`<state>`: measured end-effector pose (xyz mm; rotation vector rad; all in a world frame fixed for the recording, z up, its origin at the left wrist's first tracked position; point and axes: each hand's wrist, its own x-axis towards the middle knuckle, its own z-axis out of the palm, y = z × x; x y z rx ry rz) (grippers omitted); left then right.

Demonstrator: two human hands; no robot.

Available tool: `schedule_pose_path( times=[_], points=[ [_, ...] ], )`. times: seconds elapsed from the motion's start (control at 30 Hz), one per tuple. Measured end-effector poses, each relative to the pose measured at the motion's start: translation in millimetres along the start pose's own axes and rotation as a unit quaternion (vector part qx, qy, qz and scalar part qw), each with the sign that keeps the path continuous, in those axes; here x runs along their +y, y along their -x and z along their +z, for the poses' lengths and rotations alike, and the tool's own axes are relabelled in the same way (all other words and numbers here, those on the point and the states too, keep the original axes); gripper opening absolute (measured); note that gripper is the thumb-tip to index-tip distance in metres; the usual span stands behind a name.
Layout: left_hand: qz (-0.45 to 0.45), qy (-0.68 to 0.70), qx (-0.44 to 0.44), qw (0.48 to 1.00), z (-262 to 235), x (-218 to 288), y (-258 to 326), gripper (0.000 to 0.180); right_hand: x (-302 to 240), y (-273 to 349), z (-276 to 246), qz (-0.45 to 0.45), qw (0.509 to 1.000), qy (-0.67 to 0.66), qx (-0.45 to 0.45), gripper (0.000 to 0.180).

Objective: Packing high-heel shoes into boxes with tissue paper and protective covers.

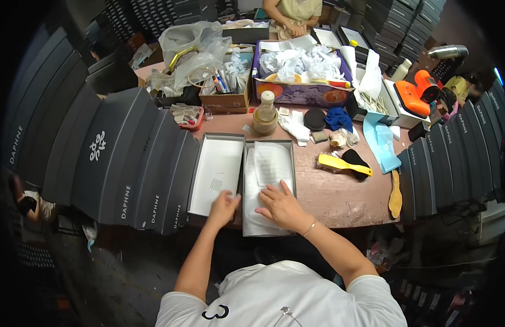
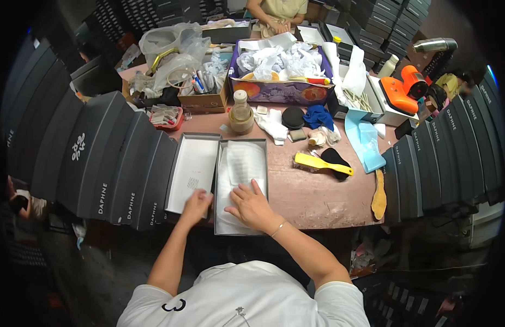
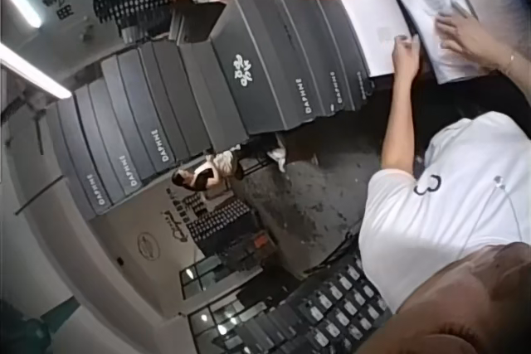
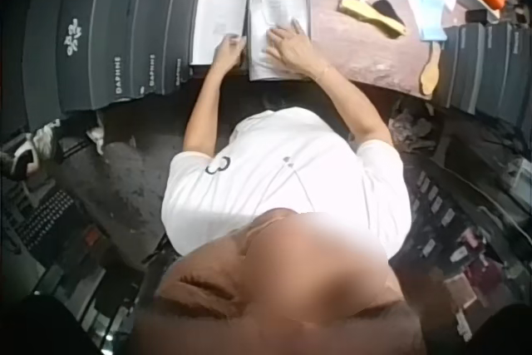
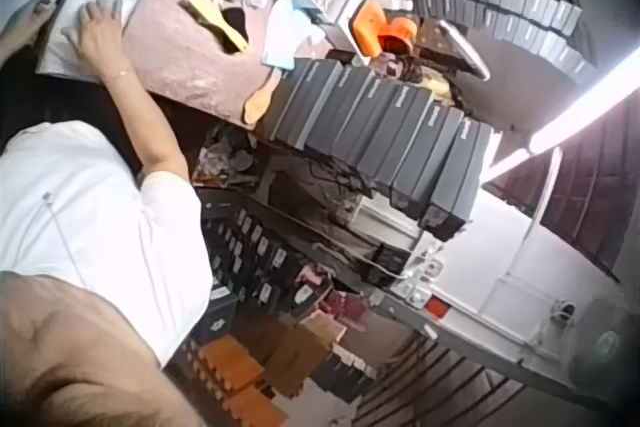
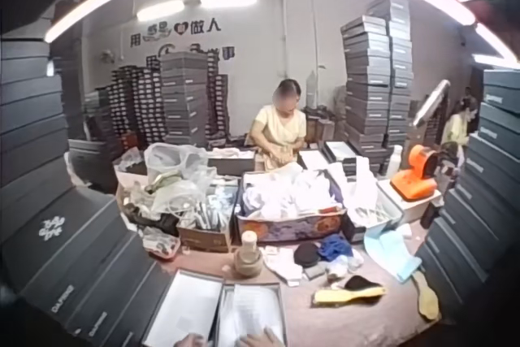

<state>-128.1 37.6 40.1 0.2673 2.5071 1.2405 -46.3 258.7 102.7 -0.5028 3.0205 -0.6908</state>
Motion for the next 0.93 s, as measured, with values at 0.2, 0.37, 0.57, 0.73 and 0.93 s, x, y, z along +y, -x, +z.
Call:
schedule_pose_path(
  times=[0.2,0.37,0.57,0.73,0.93],
  points=[
    [0.138,-0.177,0.014,0.974,0.3,-5.0,6.8,0.022,10.7,21.9,20.4,-0.038,0.993,0.111,0.017,0.042],
    [0.089,0.329,-0.087,0.936,-98.1,115.3,73.8,0.026,17.4,48.0,-21.8,0.105,0.924,-0.307,0.202,0.049],
    [0.030,0.386,-0.207,0.898,10.4,109.5,88.0,0.049,39.4,76.0,-48.4,0.292,0.810,-0.448,0.241,0.058],
    [0.105,0.235,-0.011,0.966,32.9,38.5,39.0,0.059,75.3,56.0,28.1,0.368,0.837,-0.372,0.159,0.057],
    [-0.082,0.290,-0.087,0.949,18.3,-22.4,-19.4,0.054,71.7,6.9,25.2,0.360,0.873,-0.317,0.090,0.081]
  ],
)
